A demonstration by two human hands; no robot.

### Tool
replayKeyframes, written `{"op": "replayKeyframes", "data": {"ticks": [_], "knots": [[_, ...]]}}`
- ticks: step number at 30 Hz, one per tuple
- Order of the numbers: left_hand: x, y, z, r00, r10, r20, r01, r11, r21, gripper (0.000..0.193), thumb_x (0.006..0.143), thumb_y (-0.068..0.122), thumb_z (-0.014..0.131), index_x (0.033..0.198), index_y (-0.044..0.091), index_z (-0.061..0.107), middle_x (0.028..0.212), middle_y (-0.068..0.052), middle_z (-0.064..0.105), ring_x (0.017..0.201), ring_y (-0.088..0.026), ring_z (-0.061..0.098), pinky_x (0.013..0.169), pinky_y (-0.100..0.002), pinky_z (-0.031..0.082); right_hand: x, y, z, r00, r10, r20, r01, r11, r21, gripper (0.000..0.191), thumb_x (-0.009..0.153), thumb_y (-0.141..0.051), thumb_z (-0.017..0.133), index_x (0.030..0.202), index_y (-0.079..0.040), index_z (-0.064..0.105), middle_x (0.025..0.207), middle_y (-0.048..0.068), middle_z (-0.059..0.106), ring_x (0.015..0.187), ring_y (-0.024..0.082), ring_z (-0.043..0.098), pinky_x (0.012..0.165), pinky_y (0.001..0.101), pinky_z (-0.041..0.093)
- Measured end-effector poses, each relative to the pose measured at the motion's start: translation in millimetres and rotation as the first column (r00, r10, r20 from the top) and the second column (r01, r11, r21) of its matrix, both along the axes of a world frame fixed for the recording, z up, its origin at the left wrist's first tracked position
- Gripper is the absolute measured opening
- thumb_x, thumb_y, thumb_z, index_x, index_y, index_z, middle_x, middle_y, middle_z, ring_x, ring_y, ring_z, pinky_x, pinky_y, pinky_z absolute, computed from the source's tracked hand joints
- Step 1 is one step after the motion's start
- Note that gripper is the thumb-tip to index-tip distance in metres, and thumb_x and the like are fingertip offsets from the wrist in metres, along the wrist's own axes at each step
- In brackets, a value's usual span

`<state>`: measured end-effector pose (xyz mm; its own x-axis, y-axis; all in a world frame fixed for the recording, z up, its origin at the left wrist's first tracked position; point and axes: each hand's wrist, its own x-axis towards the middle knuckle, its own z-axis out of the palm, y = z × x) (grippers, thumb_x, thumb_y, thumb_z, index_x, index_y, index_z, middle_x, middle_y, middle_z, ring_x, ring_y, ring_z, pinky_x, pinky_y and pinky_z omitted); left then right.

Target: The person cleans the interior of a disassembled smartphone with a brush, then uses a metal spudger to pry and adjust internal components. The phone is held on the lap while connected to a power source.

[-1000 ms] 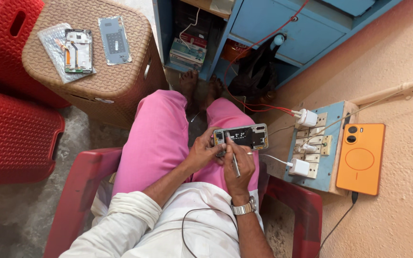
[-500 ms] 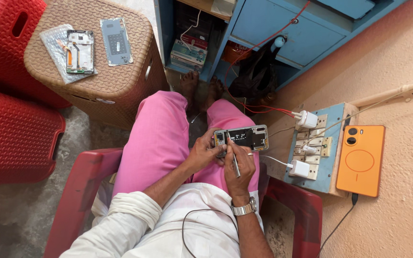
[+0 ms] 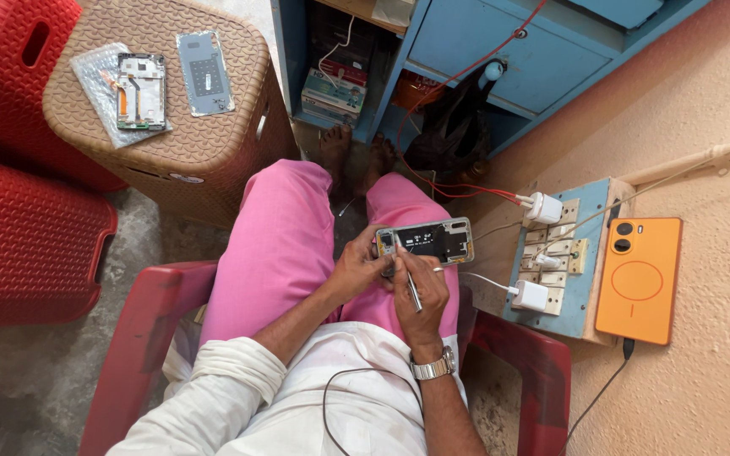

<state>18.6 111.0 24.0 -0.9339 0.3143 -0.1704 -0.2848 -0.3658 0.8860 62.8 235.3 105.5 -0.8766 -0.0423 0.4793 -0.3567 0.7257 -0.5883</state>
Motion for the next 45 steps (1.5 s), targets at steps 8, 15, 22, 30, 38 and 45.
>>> {"op": "replayKeyframes", "data": {"ticks": [8, 15, 22, 30, 38, 45], "knots": [[-1.4, -1.1, 4.3, 0.997, -0.049, 0.062, 0.046, 0.998, 0.049, 0.044, 0.096, 0.004, 0.066, 0.136, 0.0, 0.049, 0.087, -0.013, 0.073, 0.067, -0.016, 0.074, 0.055, -0.029, 0.064, -1.7, 6.8, -2.4, 0.988, -0.156, -0.009, 0.156, 0.988, -0.011, 0.022, 0.096, -0.002, 0.069, 0.117, -0.003, 0.075, 0.104, 0.009, 0.077, 0.091, 0.024, 0.069, 0.084, 0.0359, 0.056], [-1.9, -0.7, -3.8, 0.994, -0.054, 0.09, 0.046, 0.994, 0.095, 0.045, 0.095, 0.004, 0.067, 0.136, -0.001, 0.047, 0.089, -0.012, 0.072, 0.066, -0.017, 0.072, 0.056, -0.03, 0.064, -1.6, 7.0, -6.6, 0.999, -0.035, -0.021, 0.036, 0.999, 0.026, 0.023, 0.097, -0.002, 0.069, 0.12, -0.002, 0.072, 0.109, 0.011, 0.077, 0.093, 0.024, 0.069, 0.086, 0.0363, 0.055], [-4.7, -2.9, 4.3, 0.986, -0.096, 0.137, 0.08, 0.99, 0.118, 0.047, 0.091, 0.004, 0.068, 0.134, 0.001, 0.048, 0.085, -0.013, 0.072, 0.062, -0.019, 0.073, 0.053, -0.03, 0.063, -2.7, 11.1, -4.9, 0.979, -0.195, 0.055, 0.2, 0.974, -0.106, 0.025, 0.101, -0.009, 0.066, 0.123, -0.002, 0.073, 0.108, 0.013, 0.076, 0.098, 0.026, 0.071, 0.083, 0.0363, 0.057], [-11.5, -22.3, 47.3, 0.813, -0.058, -0.579, -0.332, 0.771, -0.543, 0.047, 0.086, 0.023, 0.078, 0.124, 0.0, 0.063, 0.111, -0.013, 0.069, 0.096, -0.025, 0.068, 0.072, -0.04, 0.059, -9.2, 20.5, -8.3, 0.986, -0.159, 0.056, 0.162, 0.986, -0.049, 0.027, 0.105, -0.014, 0.059, 0.126, 0.0, 0.068, 0.113, 0.018, 0.074, 0.102, 0.032, 0.071, 0.087, 0.0428, 0.055], [-42.8, -3.6, 65.9, 0.687, -0.411, -0.599, -0.392, 0.484, -0.782, 0.011, 0.083, 0.017, 0.073, 0.09, 0.009, 0.074, 0.097, -0.004, 0.068, 0.096, -0.027, 0.065, 0.077, -0.042, 0.055, -7.9, 21.9, -5.1, 0.985, -0.167, 0.036, 0.167, 0.986, -0.004, 0.027, 0.106, -0.016, 0.056, 0.123, 0.002, 0.069, 0.11, 0.018, 0.074, 0.1, 0.033, 0.071, 0.087, 0.0439, 0.054], [-39.3, 17.1, 56.2, 0.381, -0.67, -0.637, -0.617, 0.329, -0.715, 0.01, 0.082, 0.014, 0.067, 0.088, 0.007, 0.071, 0.093, -0.006, 0.061, 0.095, -0.023, 0.06, 0.073, -0.037, 0.053, -4.6, 24.0, -2.7, 0.988, -0.154, 0.025, 0.153, 0.988, 0.013, 0.026, 0.107, -0.015, 0.056, 0.122, 0.003, 0.068, 0.112, 0.019, 0.074, 0.102, 0.034, 0.07, 0.087, 0.0441, 0.055]]}}
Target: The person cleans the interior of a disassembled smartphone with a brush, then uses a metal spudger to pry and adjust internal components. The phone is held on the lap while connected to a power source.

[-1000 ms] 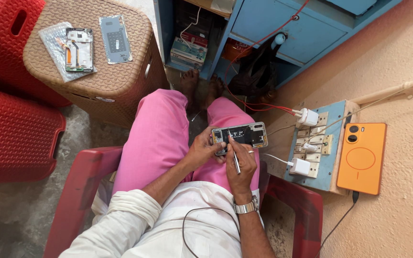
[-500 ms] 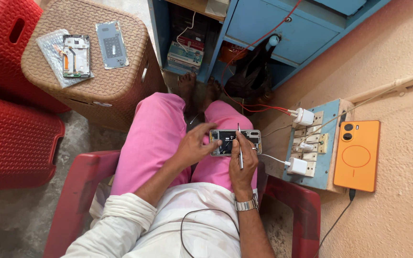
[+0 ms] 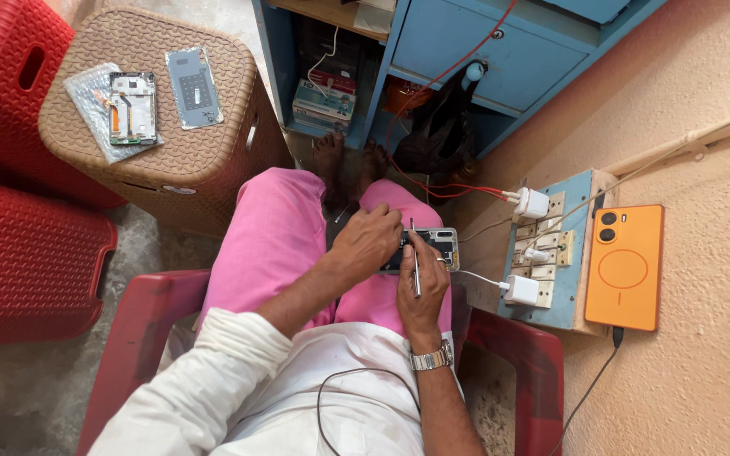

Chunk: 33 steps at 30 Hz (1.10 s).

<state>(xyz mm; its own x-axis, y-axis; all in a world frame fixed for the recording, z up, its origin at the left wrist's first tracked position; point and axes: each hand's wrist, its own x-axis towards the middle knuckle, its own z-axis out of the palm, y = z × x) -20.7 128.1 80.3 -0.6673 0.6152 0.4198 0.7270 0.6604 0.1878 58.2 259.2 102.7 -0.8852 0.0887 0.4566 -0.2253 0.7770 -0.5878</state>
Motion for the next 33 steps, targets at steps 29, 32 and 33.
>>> {"op": "replayKeyframes", "data": {"ticks": [29, 32, 33], "knots": [[-1.8, -60.3, -29.3, 0.876, 0.164, 0.453, -0.421, 0.718, 0.554, 0.01, 0.092, 0.003, 0.054, 0.102, 0.005, 0.054, 0.095, -0.014, 0.056, 0.078, -0.03, 0.061, 0.067, -0.043, 0.052, 2.3, -5.8, 0.9, 0.998, -0.019, 0.056, 0.022, 0.998, -0.057, 0.028, 0.107, -0.019, 0.054, 0.124, 0.0, 0.068, 0.109, 0.018, 0.074, 0.097, 0.032, 0.072, 0.085, 0.0439, 0.055], [-7.5, -80.9, -31.0, 0.853, 0.252, 0.456, -0.498, 0.655, 0.569, 0.004, 0.097, 0.004, 0.052, 0.101, 0.005, 0.054, 0.096, -0.014, 0.058, 0.082, -0.031, 0.062, 0.074, -0.045, 0.053, 2.2, -5.5, 0.2, 0.999, -0.008, 0.041, 0.01, 0.999, -0.043, 0.028, 0.108, -0.018, 0.054, 0.124, 0.001, 0.068, 0.109, 0.019, 0.074, 0.098, 0.033, 0.071, 0.086, 0.0443, 0.055], [-8.4, -85.7, -31.0, 0.867, 0.265, 0.421, -0.484, 0.646, 0.591, 0.003, 0.099, 0.005, 0.052, 0.1, 0.004, 0.055, 0.098, -0.013, 0.06, 0.086, -0.031, 0.063, 0.076, -0.045, 0.054, 2.2, -5.8, 0.0, 1.0, -0.006, 0.027, 0.006, 1.0, -0.029, 0.028, 0.108, -0.017, 0.054, 0.124, 0.001, 0.068, 0.109, 0.019, 0.074, 0.098, 0.033, 0.071, 0.087, 0.0447, 0.054]]}}
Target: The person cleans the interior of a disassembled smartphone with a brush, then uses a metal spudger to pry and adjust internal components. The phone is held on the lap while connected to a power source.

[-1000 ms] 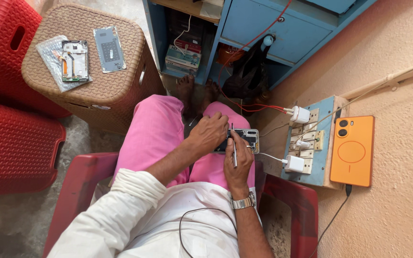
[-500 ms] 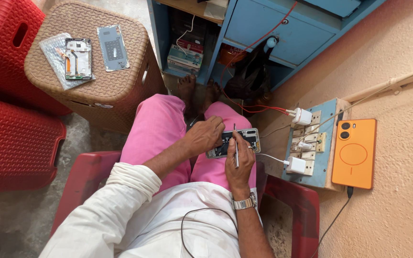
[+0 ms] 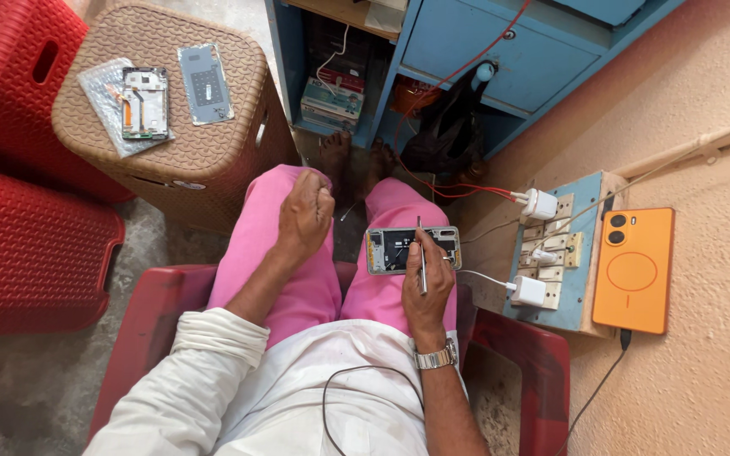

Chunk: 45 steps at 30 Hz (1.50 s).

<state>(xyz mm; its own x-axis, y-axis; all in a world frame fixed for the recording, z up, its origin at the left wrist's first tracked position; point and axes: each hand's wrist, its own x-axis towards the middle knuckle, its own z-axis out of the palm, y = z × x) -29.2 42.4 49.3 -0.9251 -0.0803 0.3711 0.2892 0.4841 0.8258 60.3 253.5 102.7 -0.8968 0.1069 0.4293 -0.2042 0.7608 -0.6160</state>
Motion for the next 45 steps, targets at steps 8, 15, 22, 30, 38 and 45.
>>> {"op": "replayKeyframes", "data": {"ticks": [8, 15, 22, 30, 38, 45], "knots": [[3.4, 24.1, 22.7, 0.926, -0.278, 0.256, 0.252, 0.959, 0.13, 0.029, 0.089, 0.017, 0.065, 0.113, 0.002, 0.061, 0.098, -0.016, 0.069, 0.083, -0.03, 0.071, 0.075, -0.042, 0.057, -0.6, 0.3, 0.0, 1.0, -0.002, 0.006, 0.002, 1.0, 0.012, 0.029, 0.107, -0.017, 0.054, 0.124, 0.002, 0.068, 0.108, 0.018, 0.074, 0.099, 0.033, 0.071, 0.087, 0.0444, 0.054], [9.7, 57.7, 42.7, 0.881, -0.242, 0.405, 0.343, 0.919, -0.197, 0.023, 0.084, 0.029, 0.074, 0.09, 0.007, 0.076, 0.076, -0.019, 0.072, 0.073, -0.039, 0.07, 0.069, -0.05, 0.056, -1.3, -1.0, -0.1, 1.0, 0.013, -0.01, -0.013, 1.0, 0.009, 0.028, 0.108, -0.017, 0.054, 0.124, 0.001, 0.067, 0.112, 0.019, 0.074, 0.101, 0.034, 0.07, 0.088, 0.0446, 0.054], [11.3, 66.2, 31.4, 0.871, -0.299, 0.389, 0.434, 0.84, -0.327, 0.014, 0.09, 0.014, 0.066, 0.088, 0.002, 0.073, 0.078, -0.024, 0.069, 0.075, -0.043, 0.07, 0.07, -0.054, 0.056, 0.3, 0.2, 1.0, 1.0, 0.0, -0.021, 0.001, 0.999, 0.052, 0.027, 0.107, -0.017, 0.055, 0.124, 0.001, 0.067, 0.111, 0.018, 0.074, 0.101, 0.034, 0.071, 0.087, 0.0447, 0.053], [18.8, 67.2, 17.4, 0.897, -0.419, 0.143, 0.404, 0.642, -0.652, 0.022, 0.076, 0.009, 0.068, 0.097, 0.004, 0.062, 0.083, -0.015, 0.071, 0.069, -0.032, 0.072, 0.057, -0.044, 0.057, 2.1, 0.3, 3.7, 1.0, -0.002, 0.006, 0.002, 1.0, 0.01, 0.027, 0.107, -0.016, 0.055, 0.123, 0.001, 0.067, 0.107, 0.018, 0.074, 0.098, 0.033, 0.071, 0.085, 0.0439, 0.055], [11.0, 66.0, 5.8, 0.845, -0.535, 0.011, 0.279, 0.423, -0.862, 0.011, 0.089, 0.014, 0.06, 0.093, 0.005, 0.058, 0.074, -0.011, 0.067, 0.064, -0.021, 0.07, 0.052, -0.036, 0.053, 4.2, 4.4, 2.1, 1.0, -0.006, 0.005, 0.006, 1.0, -0.007, 0.029, 0.107, -0.018, 0.055, 0.125, 0.001, 0.067, 0.11, 0.019, 0.074, 0.099, 0.033, 0.071, 0.087, 0.0439, 0.055], [4.1, 50.3, 0.8, 0.872, -0.489, -0.009, 0.411, 0.743, -0.528, 0.017, 0.094, 0.018, 0.061, 0.093, 0.003, 0.051, 0.069, -0.011, 0.066, 0.062, -0.028, 0.069, 0.053, -0.044, 0.053, 3.4, 2.8, 4.4, 1.0, 0.002, 0.005, -0.002, 1.0, -0.006, 0.029, 0.107, -0.018, 0.054, 0.125, 0.002, 0.067, 0.11, 0.019, 0.073, 0.1, 0.034, 0.07, 0.089, 0.0446, 0.054]]}}
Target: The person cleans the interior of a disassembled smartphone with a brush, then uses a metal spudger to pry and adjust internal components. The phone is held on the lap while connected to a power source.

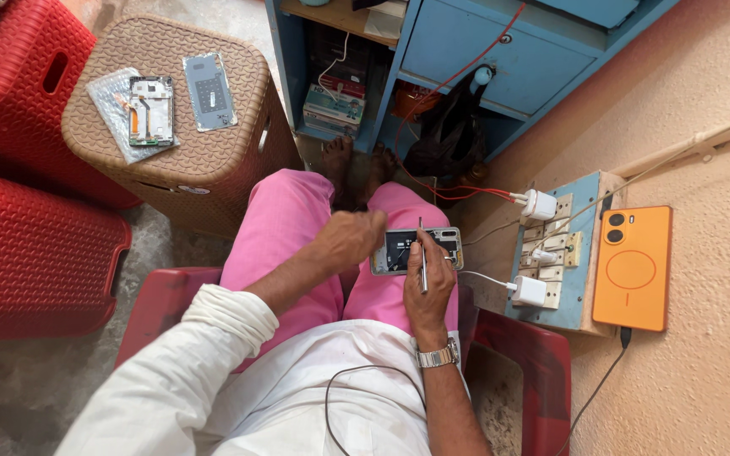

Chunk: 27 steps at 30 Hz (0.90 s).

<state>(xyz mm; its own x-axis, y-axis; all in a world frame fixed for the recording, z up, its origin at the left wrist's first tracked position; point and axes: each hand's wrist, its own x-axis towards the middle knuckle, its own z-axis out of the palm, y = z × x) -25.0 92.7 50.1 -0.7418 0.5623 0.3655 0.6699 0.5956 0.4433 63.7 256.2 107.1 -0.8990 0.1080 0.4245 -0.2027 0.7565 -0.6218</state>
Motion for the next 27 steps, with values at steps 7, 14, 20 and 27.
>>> {"op": "replayKeyframes", "data": {"ticks": [7, 14, 20, 27], "knots": [[-1.5, -28.5, -0.9, 0.872, 0.426, 0.243, -0.484, 0.827, 0.287, 0.019, 0.109, 0.023, 0.053, 0.101, 0.006, 0.049, 0.075, -0.014, 0.068, 0.067, -0.036, 0.066, 0.058, -0.05, 0.05, -1.9, -2.2, -3.3, 0.998, -0.018, 0.063, 0.019, 1.0, -0.003, 0.03, 0.106, -0.019, 0.055, 0.124, 0.001, 0.068, 0.109, 0.018, 0.074, 0.097, 0.032, 0.071, 0.086, 0.0437, 0.054], [-1.3, -16.2, 10.7, 0.518, 0.016, 0.855, -0.486, 0.828, 0.279, 0.036, 0.098, 0.034, 0.066, 0.111, 0.001, 0.067, 0.074, -0.008, 0.071, 0.056, -0.015, 0.065, 0.047, -0.032, 0.052, -4.1, -5.4, -4.5, 1.0, 0.008, 0.008, -0.008, 0.999, 0.049, 0.029, 0.107, -0.019, 0.055, 0.125, 0.0, 0.068, 0.111, 0.018, 0.075, 0.103, 0.033, 0.071, 0.09, 0.0449, 0.053], [-10.4, 3.8, 1.1, 0.237, -0.12, 0.964, -0.453, 0.864, 0.219, 0.036, 0.092, 0.028, 0.074, 0.109, -0.004, 0.079, 0.072, -0.009, 0.071, 0.052, -0.015, 0.064, 0.047, -0.029, 0.056, -2.1, -4.2, -5.7, 0.999, 0.0, 0.032, -0.002, 0.999, 0.052, 0.029, 0.107, -0.019, 0.055, 0.124, -0.001, 0.068, 0.112, 0.017, 0.074, 0.103, 0.033, 0.071, 0.09, 0.0446, 0.053], [4.9, -11.3, -13.4, 0.044, -0.479, 0.877, -0.581, 0.702, 0.412, 0.044, 0.093, 0.024, 0.063, 0.129, -0.001, 0.068, 0.094, -0.011, 0.072, 0.066, -0.014, 0.063, 0.063, -0.033, 0.069, -4.9, -2.3, -7.0, 1.0, 0.011, 0.003, -0.011, 0.998, 0.059, 0.028, 0.109, -0.021, 0.054, 0.124, -0.002, 0.068, 0.113, 0.016, 0.075, 0.104, 0.033, 0.071, 0.091, 0.0443, 0.053]]}}
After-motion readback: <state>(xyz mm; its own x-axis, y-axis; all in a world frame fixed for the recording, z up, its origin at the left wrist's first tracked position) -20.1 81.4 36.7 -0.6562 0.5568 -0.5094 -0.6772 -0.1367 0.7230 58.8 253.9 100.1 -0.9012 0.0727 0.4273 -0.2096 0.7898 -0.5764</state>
